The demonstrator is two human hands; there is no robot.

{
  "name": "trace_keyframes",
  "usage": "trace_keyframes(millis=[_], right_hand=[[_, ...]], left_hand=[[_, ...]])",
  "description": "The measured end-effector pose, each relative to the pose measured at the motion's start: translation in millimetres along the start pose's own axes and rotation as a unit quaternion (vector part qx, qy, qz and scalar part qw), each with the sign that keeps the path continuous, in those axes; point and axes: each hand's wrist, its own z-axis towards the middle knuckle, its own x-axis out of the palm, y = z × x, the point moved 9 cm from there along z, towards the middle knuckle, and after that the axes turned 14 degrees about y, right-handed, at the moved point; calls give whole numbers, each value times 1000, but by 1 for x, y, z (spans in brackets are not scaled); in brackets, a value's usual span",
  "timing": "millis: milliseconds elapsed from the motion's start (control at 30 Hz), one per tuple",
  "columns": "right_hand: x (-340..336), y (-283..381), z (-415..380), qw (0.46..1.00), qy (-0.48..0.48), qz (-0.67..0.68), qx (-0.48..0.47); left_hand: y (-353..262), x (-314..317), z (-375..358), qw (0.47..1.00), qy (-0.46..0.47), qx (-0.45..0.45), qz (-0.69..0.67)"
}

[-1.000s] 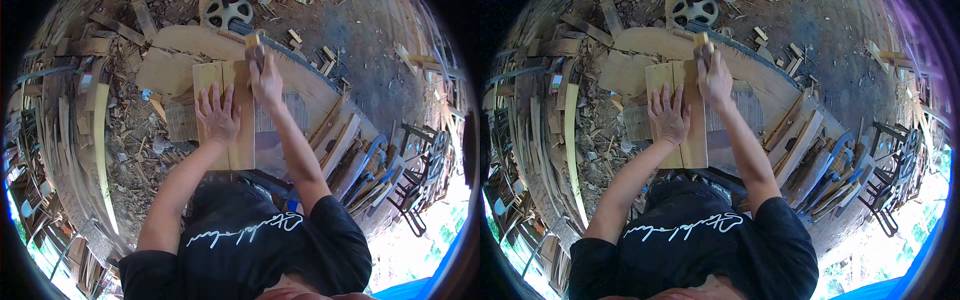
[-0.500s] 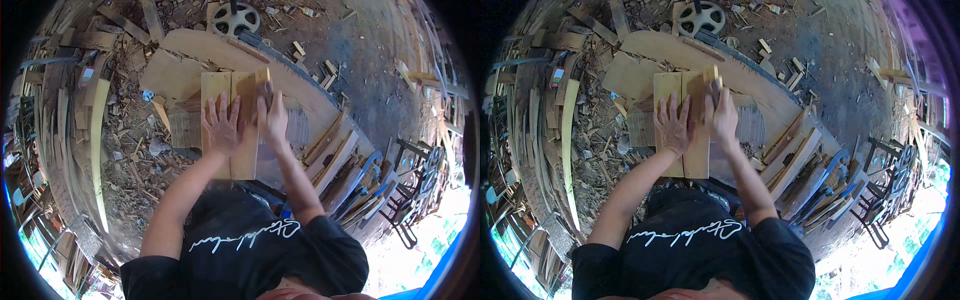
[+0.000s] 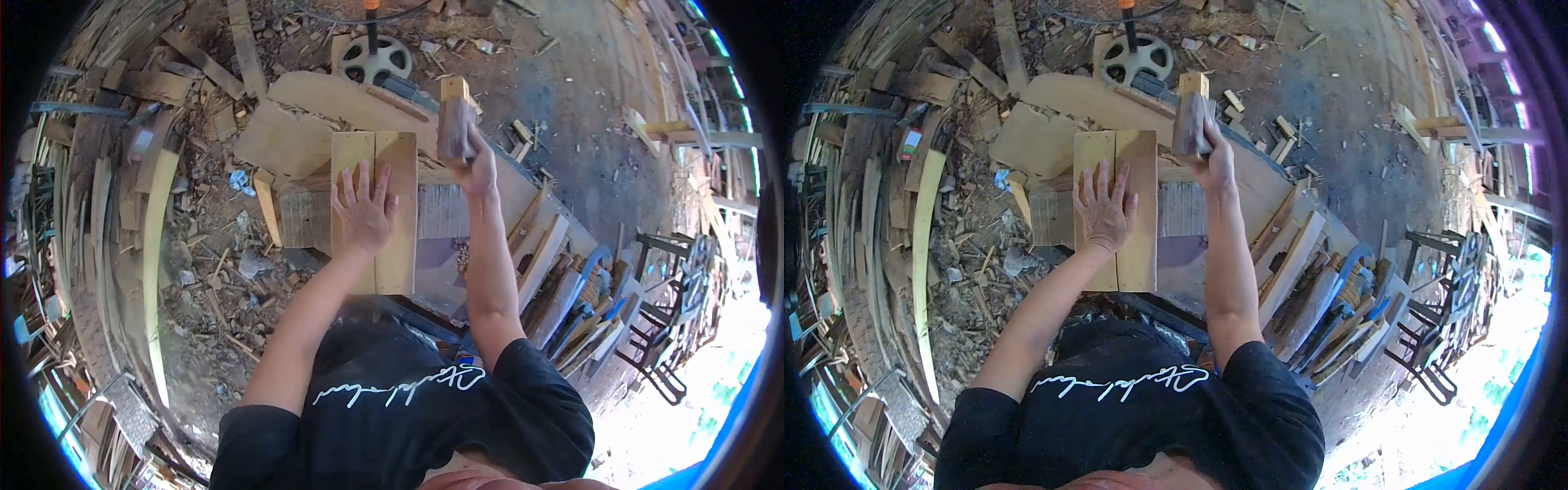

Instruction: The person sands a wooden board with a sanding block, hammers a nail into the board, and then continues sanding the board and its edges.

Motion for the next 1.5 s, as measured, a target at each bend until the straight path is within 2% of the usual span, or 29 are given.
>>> trace_keyframes(millis=[33,133,200,267,300,333,367,400,433,500,567,633,733,767,800,867,933,1167,1233,1333,1400,1467,1500], right_hand=[[1,-7,-9,995,67,78,14],[2,-12,-45,995,25,94,6],[6,-18,-68,998,-7,66,-19],[2,-23,-98,996,-83,-25,-9],[10,-26,-110,996,-83,-27,-16],[16,-28,-125,991,-101,-83,-28],[22,-28,-140,982,-120,-139,-38],[25,-33,-152,982,-122,-141,-38],[29,-37,-163,972,-126,-197,-33],[44,-47,-180,959,-125,-254,-26],[74,-36,-198,900,-136,-407,-79],[86,-26,-211,798,-175,-558,-148],[98,-37,-231,799,-198,-556,-110],[97,-34,-234,767,-196,-591,-152],[97,-34,-236,764,-200,-595,-153],[90,-38,-240,817,-200,-520,-148],[93,-43,-247,825,-201,-500,-172],[116,-53,-271,828,-215,-469,-220],[118,-48,-279,824,-233,-463,-227],[105,-39,-288,839,-226,-447,-212],[98,-37,-291,859,-217,-428,-178],[94,-41,-294,881,-208,-402,-139],[94,-46,-294,910,-190,-344,-136]], left_hand=[[0,0,0,1000,-9,-5,9],[0,-2,-1,1000,-19,0,10],[2,-3,-3,1000,-21,5,-1],[4,-5,-4,1000,-21,13,-10],[7,-1,-1,997,-2,21,-72],[7,-1,-3,990,20,28,-135],[-2,-2,-9,990,21,31,-138],[-18,-9,-17,936,36,43,-348],[-36,-8,-24,838,48,51,-541],[-79,61,-20,650,155,79,-740],[-92,38,-28,629,152,83,-758],[-97,20,-30,607,144,117,-772],[-101,5,-29,604,126,94,-781],[-102,-1,-32,600,130,96,-784],[-104,-10,-34,588,151,99,-789],[-107,-22,-38,571,176,105,-795],[-108,-24,-39,497,190,92,-842],[-110,-33,-50,462,182,102,-862],[-113,-49,-66,485,155,125,-852],[-119,-44,-78,480,98,152,-858],[-116,-47,-88,499,52,152,-852],[-110,-62,-99,545,10,167,-821],[-110,-69,-102,541,12,165,-824]])
